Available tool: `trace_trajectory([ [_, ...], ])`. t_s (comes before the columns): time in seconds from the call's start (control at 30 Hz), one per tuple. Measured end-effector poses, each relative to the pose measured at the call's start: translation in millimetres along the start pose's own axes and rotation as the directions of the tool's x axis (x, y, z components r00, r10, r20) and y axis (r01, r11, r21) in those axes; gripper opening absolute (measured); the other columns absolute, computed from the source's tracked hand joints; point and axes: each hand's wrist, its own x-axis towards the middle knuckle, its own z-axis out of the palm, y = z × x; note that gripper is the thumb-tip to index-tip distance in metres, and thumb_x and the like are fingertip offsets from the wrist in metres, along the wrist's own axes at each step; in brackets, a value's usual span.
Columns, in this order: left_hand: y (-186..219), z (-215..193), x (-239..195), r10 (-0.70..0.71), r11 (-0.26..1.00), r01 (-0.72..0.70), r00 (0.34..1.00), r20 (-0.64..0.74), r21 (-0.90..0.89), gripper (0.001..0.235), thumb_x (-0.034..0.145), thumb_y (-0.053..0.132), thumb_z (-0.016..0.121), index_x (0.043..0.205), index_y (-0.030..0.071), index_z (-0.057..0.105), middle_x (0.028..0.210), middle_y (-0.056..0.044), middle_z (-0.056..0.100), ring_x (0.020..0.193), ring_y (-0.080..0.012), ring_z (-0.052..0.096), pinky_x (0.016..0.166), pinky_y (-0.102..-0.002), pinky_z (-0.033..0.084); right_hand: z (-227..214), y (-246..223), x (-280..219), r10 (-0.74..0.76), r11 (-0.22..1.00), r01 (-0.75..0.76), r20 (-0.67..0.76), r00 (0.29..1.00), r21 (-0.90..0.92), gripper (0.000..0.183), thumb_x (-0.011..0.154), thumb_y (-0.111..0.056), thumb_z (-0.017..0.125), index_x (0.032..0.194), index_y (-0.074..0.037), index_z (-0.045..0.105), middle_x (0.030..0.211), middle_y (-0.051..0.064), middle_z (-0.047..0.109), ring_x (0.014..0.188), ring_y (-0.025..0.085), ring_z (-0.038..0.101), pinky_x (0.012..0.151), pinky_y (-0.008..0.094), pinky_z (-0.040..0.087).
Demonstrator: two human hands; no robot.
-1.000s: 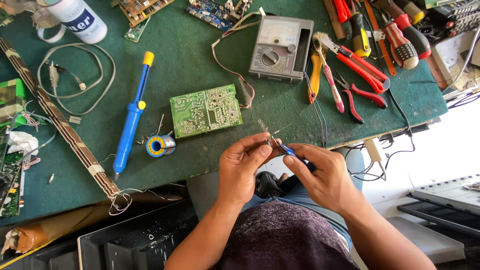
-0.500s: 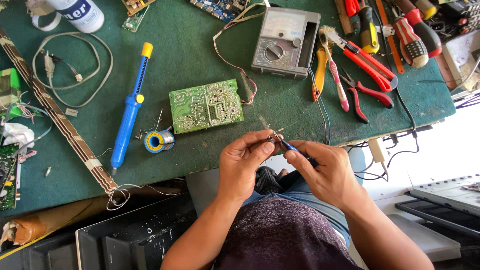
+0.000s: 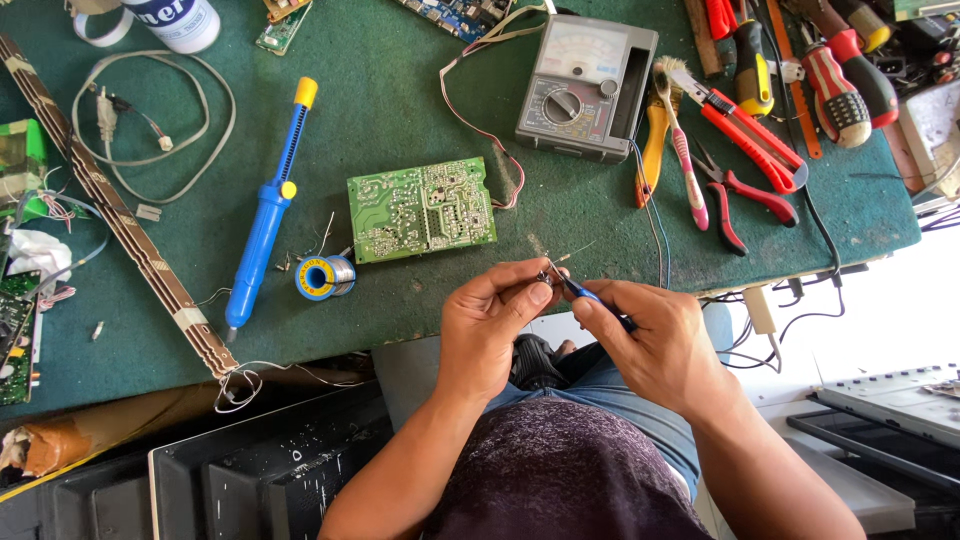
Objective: The person uses pliers to strip the ends of a wire and then uses a soldering iron and solder to attach the wire to a small electronic component. The person works at a cluttered workbench with various tools and circuit boards visible.
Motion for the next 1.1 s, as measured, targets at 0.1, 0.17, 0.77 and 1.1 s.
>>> trace_trajectory([
  [0.1,-2,-2,0,-0.003,1.000,0.003,1.000,-0.003,-0.002,0.029,0.091,-0.012,0.077,0.120,-0.015,0.073,0.107,-0.027,0.077,0.101,-0.0279,0.079,0.093,-0.044,0.068,2,0,0,-0.005,1.000,0.005,0.001,1.000,-0.006,0.030,0.103,-0.024,0.073,0.078,-0.008,0.075,0.088,0.016,0.083,0.101,0.043,0.081,0.080,0.046,0.063],
  [0.17,-2,-3,1,-0.004,1.000,0.004,1.000,-0.005,-0.006,0.030,0.091,-0.012,0.077,0.120,-0.015,0.073,0.107,-0.027,0.077,0.101,-0.0279,0.079,0.093,-0.044,0.068,2,-1,2,-0.011,1.000,0.011,0.001,1.000,-0.008,0.031,0.103,-0.024,0.073,0.077,-0.007,0.074,0.086,0.016,0.082,0.101,0.042,0.081,0.080,0.046,0.063],
  [0.77,-7,-13,4,-0.023,1.000,0.022,0.999,-0.045,-0.020,0.031,0.090,-0.013,0.078,0.120,-0.016,0.073,0.102,-0.027,0.077,0.097,-0.0269,0.080,0.093,-0.045,0.068,10,11,4,-0.027,0.999,0.027,-0.001,1.000,-0.045,0.034,0.103,-0.025,0.073,0.074,-0.008,0.069,0.081,0.015,0.079,0.072,0.042,0.076,0.062,0.039,0.058],
  [1.1,-2,-17,5,-0.009,0.999,0.009,1.000,0.014,0.050,0.038,0.090,-0.008,0.080,0.127,-0.012,0.071,0.108,-0.023,0.076,0.102,-0.0255,0.078,0.095,-0.044,0.068,9,16,7,-0.101,0.986,0.101,0.010,0.995,-0.133,0.032,0.104,-0.024,0.071,0.077,-0.007,0.067,0.082,0.015,0.076,0.066,0.043,0.070,0.055,0.039,0.054],
])
